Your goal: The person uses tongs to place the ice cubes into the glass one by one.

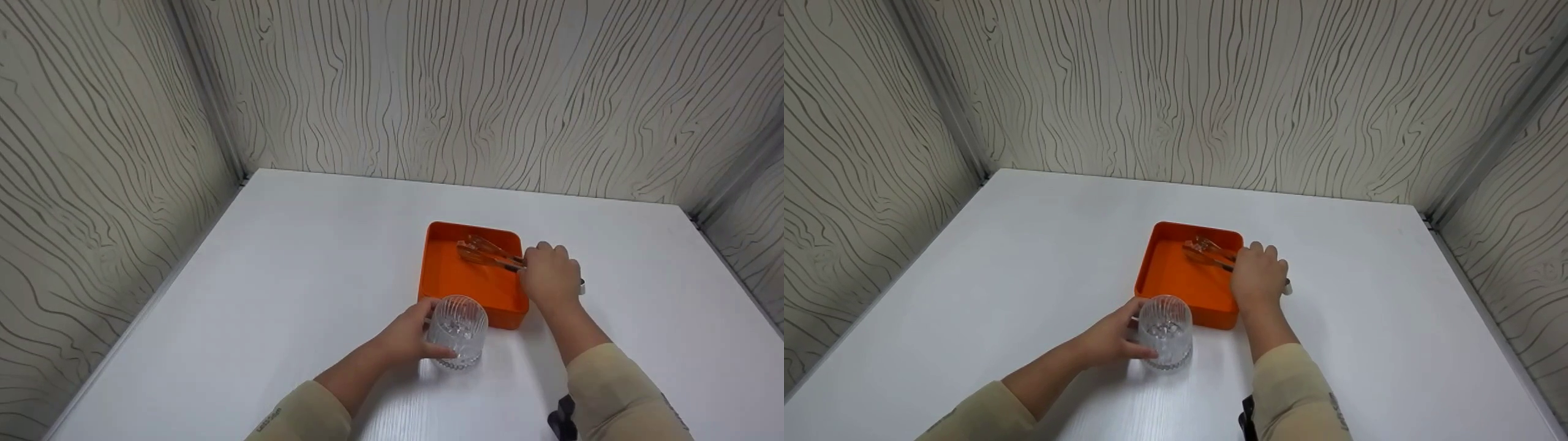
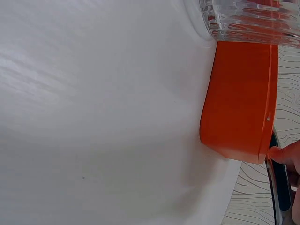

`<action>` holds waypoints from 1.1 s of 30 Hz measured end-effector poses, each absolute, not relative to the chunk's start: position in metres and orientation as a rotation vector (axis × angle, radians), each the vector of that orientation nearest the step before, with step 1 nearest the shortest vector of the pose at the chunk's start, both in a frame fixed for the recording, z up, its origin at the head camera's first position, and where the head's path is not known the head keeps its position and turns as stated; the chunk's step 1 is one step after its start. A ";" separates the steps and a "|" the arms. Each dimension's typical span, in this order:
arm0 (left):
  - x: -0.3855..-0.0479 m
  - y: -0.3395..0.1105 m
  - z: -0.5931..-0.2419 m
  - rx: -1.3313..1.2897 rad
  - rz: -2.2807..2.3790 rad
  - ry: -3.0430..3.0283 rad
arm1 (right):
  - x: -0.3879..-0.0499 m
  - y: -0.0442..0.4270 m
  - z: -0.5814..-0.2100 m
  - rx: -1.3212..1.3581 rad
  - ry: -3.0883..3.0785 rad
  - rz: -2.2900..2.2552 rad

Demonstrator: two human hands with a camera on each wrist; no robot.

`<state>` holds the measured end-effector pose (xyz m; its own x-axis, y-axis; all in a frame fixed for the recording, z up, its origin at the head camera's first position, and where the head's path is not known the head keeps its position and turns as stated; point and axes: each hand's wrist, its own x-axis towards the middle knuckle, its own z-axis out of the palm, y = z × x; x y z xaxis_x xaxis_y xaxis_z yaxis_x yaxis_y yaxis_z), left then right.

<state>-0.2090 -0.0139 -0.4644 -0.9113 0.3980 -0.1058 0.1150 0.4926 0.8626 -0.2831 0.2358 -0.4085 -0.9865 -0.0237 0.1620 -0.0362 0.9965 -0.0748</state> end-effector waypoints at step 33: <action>-0.209 -0.015 -0.464 0.447 1.387 2.436 | -0.281 0.243 -0.407 0.047 -2.963 0.204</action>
<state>-0.2093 -0.0148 -0.4644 -0.9062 0.4096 -0.1055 0.1183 0.4848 0.8666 -0.2813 0.2428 -0.4068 -0.9848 -0.0195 0.1726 -0.0430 0.9901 -0.1336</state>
